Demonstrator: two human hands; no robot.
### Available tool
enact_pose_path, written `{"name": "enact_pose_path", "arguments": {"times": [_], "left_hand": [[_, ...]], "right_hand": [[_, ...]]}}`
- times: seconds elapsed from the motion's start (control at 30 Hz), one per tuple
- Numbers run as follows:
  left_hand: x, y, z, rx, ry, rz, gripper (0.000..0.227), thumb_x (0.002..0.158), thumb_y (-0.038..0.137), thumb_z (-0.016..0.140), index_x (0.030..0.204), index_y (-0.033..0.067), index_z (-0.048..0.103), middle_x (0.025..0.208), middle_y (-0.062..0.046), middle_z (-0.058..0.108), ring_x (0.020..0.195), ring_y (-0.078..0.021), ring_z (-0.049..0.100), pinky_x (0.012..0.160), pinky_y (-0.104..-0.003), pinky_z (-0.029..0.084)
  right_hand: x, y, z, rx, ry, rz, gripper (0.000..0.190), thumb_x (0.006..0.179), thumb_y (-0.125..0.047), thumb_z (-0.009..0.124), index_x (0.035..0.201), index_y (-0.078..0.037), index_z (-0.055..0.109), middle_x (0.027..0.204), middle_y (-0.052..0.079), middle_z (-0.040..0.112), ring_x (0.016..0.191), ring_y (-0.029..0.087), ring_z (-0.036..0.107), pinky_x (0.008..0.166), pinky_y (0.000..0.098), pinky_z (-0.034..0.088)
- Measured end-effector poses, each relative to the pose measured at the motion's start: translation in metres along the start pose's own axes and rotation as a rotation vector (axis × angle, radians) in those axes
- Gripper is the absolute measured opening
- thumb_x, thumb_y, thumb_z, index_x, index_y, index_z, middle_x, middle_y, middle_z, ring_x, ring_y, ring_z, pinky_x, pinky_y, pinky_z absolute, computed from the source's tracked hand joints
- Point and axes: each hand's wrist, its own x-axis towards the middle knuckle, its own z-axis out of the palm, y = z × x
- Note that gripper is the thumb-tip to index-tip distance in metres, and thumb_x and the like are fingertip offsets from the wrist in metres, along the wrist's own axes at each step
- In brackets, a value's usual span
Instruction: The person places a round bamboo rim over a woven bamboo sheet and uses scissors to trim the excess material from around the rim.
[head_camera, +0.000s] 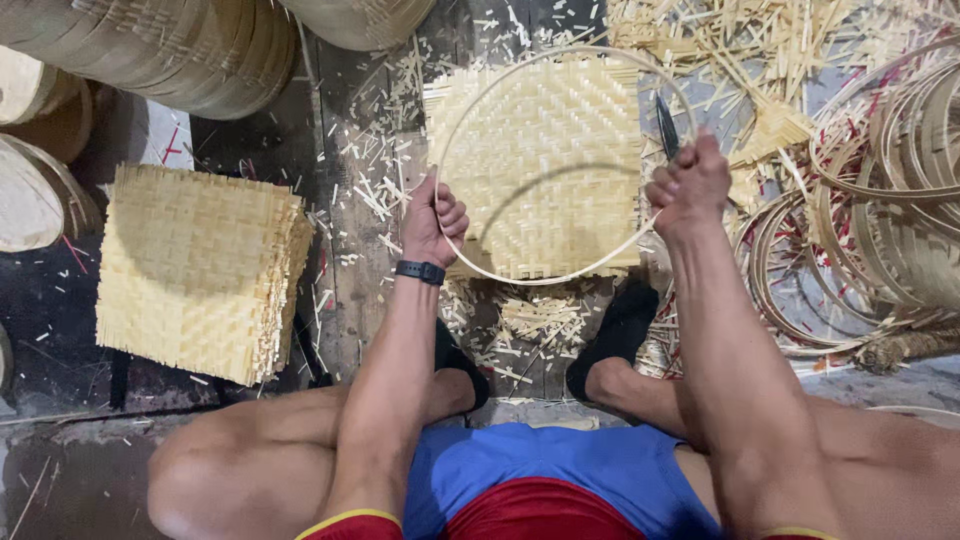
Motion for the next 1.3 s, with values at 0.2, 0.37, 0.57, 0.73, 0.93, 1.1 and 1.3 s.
{"name": "enact_pose_path", "arguments": {"times": [0.2,0.37,0.57,0.73,0.93,1.1,1.3], "left_hand": [[0.009,-0.001,0.000,0.058,0.065,0.182,0.028,0.095,0.042,0.067,0.098,0.0149,0.063,0.063,0.005,0.050,0.047,-0.0067,0.046,0.039,-0.021,0.034],[0.043,-0.007,-0.024,0.602,0.357,0.481,0.031,0.091,0.035,0.075,0.107,0.0088,0.070,0.086,0.002,0.066,0.067,-0.0078,0.059,0.054,-0.023,0.049],[0.076,-0.002,-0.049,1.468,0.486,0.621,0.022,0.078,0.016,0.079,0.099,0.0088,0.080,0.097,-0.009,0.071,0.081,-0.0210,0.070,0.075,-0.034,0.058],[0.069,0.003,-0.048,1.646,0.446,0.546,0.022,0.079,0.019,0.081,0.097,0.0066,0.081,0.086,-0.015,0.072,0.083,-0.0298,0.069,0.077,-0.039,0.054],[0.079,0.002,-0.063,1.505,0.512,0.561,0.025,0.068,0.021,0.087,0.091,0.0116,0.083,0.084,-0.010,0.079,0.075,-0.0233,0.076,0.076,-0.034,0.059],[0.085,0.000,-0.076,1.490,0.499,0.567,0.025,0.066,0.021,0.090,0.087,0.0098,0.083,0.080,-0.008,0.079,0.072,-0.0201,0.076,0.072,-0.032,0.060],[0.085,0.003,-0.077,1.288,0.414,0.466,0.024,0.069,0.011,0.091,0.091,0.0028,0.082,0.082,-0.009,0.080,0.071,-0.0155,0.074,0.069,-0.029,0.060]], "right_hand": [[0.016,0.013,0.004,-0.179,-0.090,-0.115,0.037,0.105,-0.042,0.059,0.095,-0.007,0.064,0.060,-0.002,0.045,0.048,0.010,0.044,0.042,0.0269,0.037],[0.035,0.037,-0.007,-0.672,-0.139,-0.470,0.022,0.096,-0.019,0.070,0.112,-0.005,0.067,0.084,0.003,0.070,0.068,0.012,0.068,0.057,0.0287,0.054],[0.067,0.067,-0.036,-1.170,-0.087,-0.711,0.026,0.084,-0.011,0.081,0.108,-0.001,0.078,0.085,0.014,0.071,0.074,0.023,0.068,0.068,0.0347,0.054],[0.065,0.074,-0.035,-1.282,-0.029,-0.753,0.026,0.086,-0.013,0.081,0.109,-0.003,0.079,0.087,0.017,0.074,0.078,0.028,0.072,0.075,0.0379,0.055],[0.061,0.066,-0.027,-1.249,-0.004,-0.606,0.027,0.083,-0.015,0.081,0.108,-0.006,0.080,0.086,0.017,0.077,0.075,0.023,0.074,0.076,0.0334,0.057],[0.063,0.062,-0.030,-1.238,-0.013,-0.562,0.026,0.083,-0.016,0.081,0.106,-0.004,0.080,0.086,0.016,0.077,0.074,0.022,0.075,0.075,0.0327,0.058],[0.069,0.065,-0.034,-1.267,0.017,-0.573,0.027,0.081,-0.015,0.084,0.104,-0.003,0.081,0.086,0.017,0.077,0.075,0.022,0.074,0.076,0.0322,0.057]]}}
